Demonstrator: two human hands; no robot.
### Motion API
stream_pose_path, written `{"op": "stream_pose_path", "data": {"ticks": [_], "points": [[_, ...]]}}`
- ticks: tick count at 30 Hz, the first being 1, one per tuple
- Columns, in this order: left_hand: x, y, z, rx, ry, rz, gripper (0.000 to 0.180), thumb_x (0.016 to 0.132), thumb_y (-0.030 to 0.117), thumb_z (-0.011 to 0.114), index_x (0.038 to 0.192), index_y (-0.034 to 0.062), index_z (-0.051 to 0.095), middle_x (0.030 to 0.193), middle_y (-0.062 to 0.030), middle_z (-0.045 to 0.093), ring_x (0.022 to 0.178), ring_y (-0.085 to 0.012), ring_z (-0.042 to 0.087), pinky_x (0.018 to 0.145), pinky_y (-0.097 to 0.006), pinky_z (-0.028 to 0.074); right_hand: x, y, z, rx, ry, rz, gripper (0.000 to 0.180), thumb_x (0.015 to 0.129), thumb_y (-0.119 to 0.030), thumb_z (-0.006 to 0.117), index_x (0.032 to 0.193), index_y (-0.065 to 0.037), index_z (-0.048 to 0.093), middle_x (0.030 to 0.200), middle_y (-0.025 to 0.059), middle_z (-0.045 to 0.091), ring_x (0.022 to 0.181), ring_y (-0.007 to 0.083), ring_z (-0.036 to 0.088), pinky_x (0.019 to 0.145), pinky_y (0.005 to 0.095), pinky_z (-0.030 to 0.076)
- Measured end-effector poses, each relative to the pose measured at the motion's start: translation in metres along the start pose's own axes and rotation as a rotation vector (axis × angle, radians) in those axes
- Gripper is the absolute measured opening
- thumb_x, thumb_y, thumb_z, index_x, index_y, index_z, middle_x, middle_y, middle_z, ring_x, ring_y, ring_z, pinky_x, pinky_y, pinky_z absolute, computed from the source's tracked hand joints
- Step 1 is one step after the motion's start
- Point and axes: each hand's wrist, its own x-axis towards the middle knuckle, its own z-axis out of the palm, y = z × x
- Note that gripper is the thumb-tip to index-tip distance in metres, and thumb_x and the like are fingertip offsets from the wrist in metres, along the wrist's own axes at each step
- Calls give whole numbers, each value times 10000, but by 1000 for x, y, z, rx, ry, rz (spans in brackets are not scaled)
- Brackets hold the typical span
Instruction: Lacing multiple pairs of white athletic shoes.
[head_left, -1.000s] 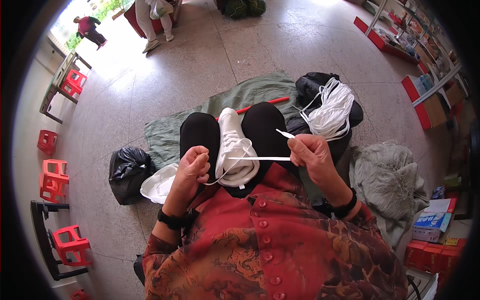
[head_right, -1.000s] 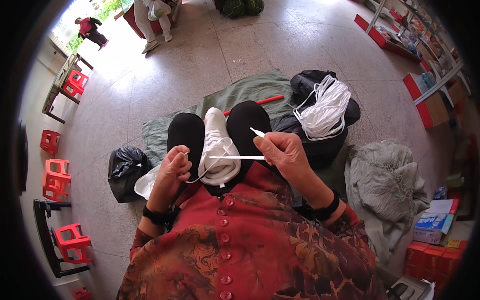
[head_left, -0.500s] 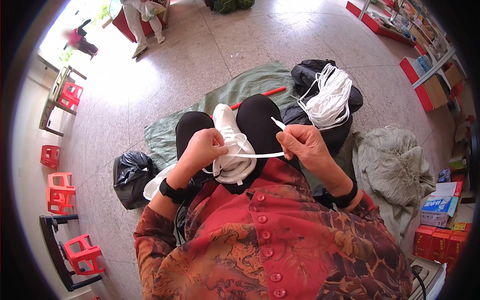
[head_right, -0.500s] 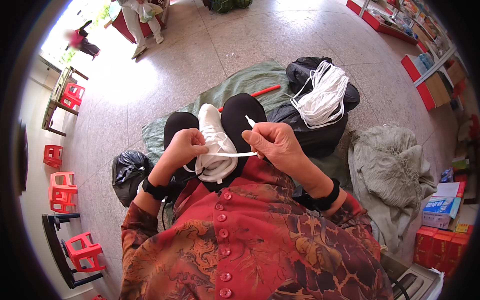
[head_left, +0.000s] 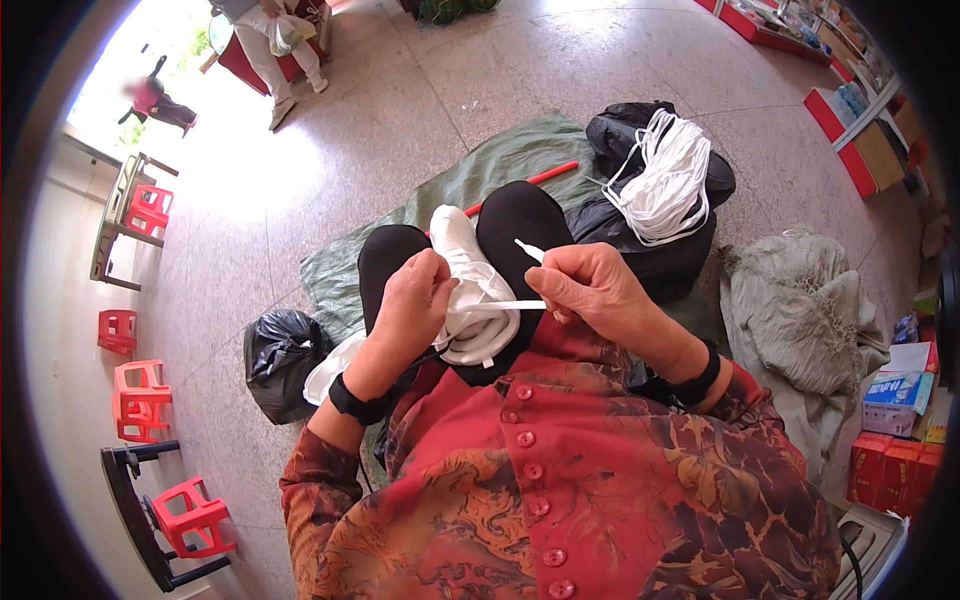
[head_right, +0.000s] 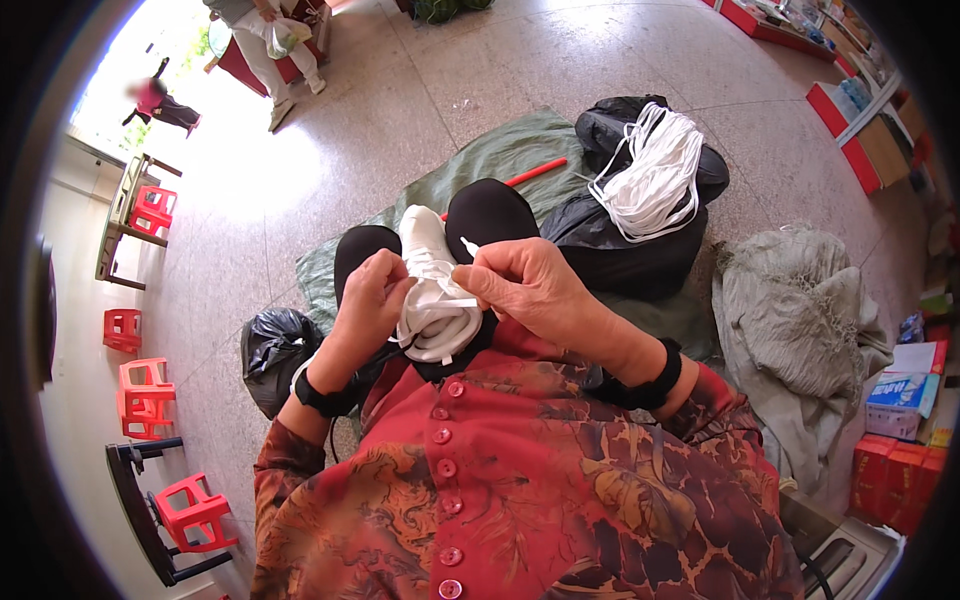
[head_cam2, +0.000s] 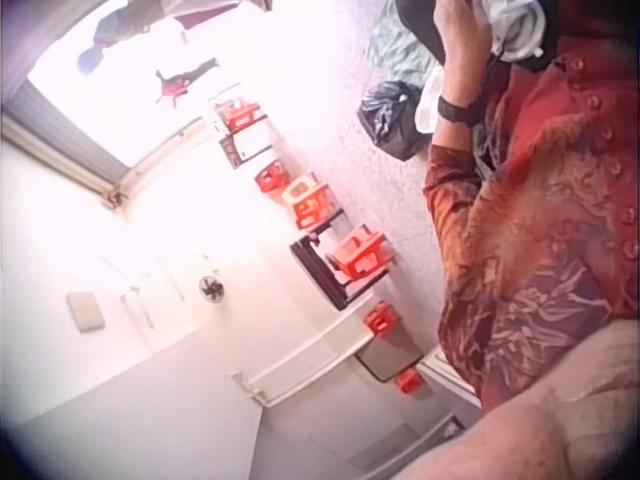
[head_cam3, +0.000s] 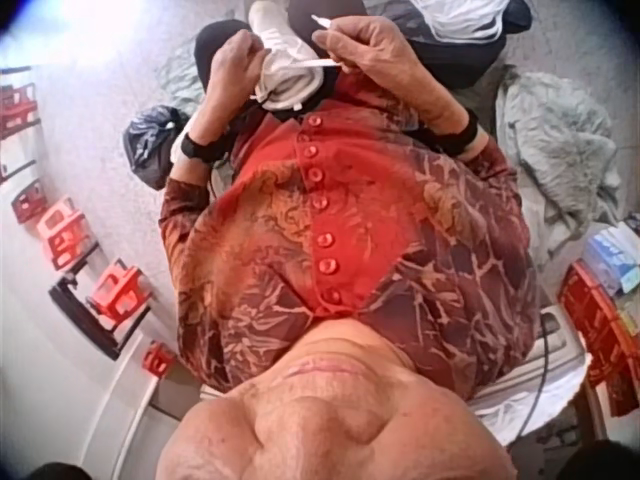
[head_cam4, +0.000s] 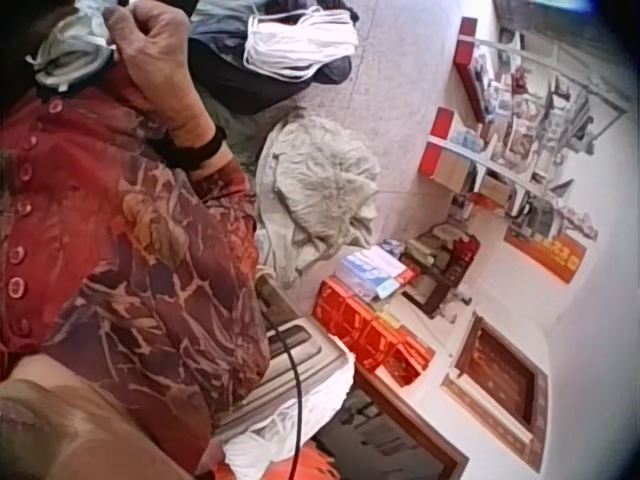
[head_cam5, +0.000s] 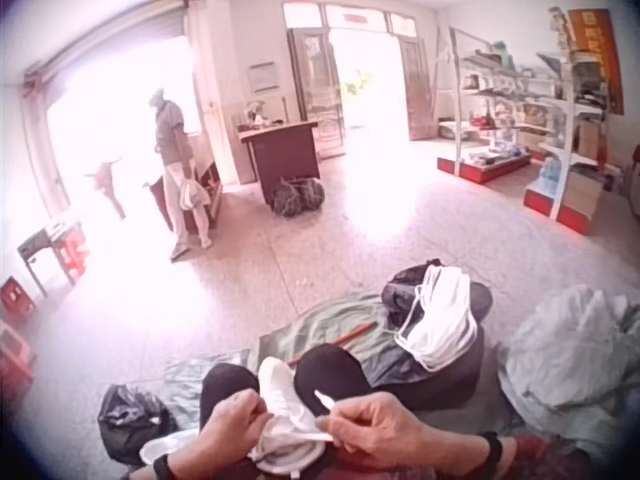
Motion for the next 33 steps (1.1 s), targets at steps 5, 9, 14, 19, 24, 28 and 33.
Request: {"op": "stream_pose_path", "data": {"ticks": [5,9,14,19,24,28,33], "points": [[9,-1,-16,-142,-287,-215,148,828,20,663,897,-11,535,724,-113,588,604,-224,599,550,-358,462,-3,-8,1,97,-13,34,350,994,-257,602,709,-53,591,625,-72,508,561,-8,406,480,195,303],[14,-10,-35,-474,-505,-416,157,820,15,711,949,-31,633,691,-11,606,597,-75,595,529,-212,478,-8,-12,2,83,-34,18,357,995,-265,601,705,-57,584,613,-71,508,548,-7,408,477,196,303],[19,-14,-28,-328,-476,-504,101,803,39,742,856,-29,689,704,-44,659,611,-80,620,531,-223,503,-10,-19,5,92,-29,4,355,994,-258,602,702,-58,585,606,-74,499,546,-8,398,477,199,302],[-5,-9,-3,151,-14,25,113,806,72,724,852,5,646,725,-140,649,629,-268,642,581,-367,499,-18,-23,-5,93,-8,44,373,1000,-255,591,679,-65,568,605,-76,488,551,-6,380,475,208,292],[-30,-16,11,213,107,221,121,871,92,646,853,36,540,751,-141,582,672,-349,612,570,-423,486,-29,-31,-23,-15,53,27,405,1008,-240,571,646,-67,520,611,-90,417,579,6,317,495,226,244],[-44,-21,9,304,-57,225,72,892,74,609,911,36,551,780,-130,559,712,-344,617,589,-423,494,-47,-51,-41,-38,243,-146,395,977,-161,588,608,-55,497,588,-86,389,569,14,311,498,237,238],[-41,-18,5,82,81,52,129,871,82,645,992,39,629,891,-129,596,746,-323,618,658,-412,507,-52,-37,-38,-513,68,-85,265,923,-107,633,682,0,607,609,60,551,573,131,510,523,296,389]]}}
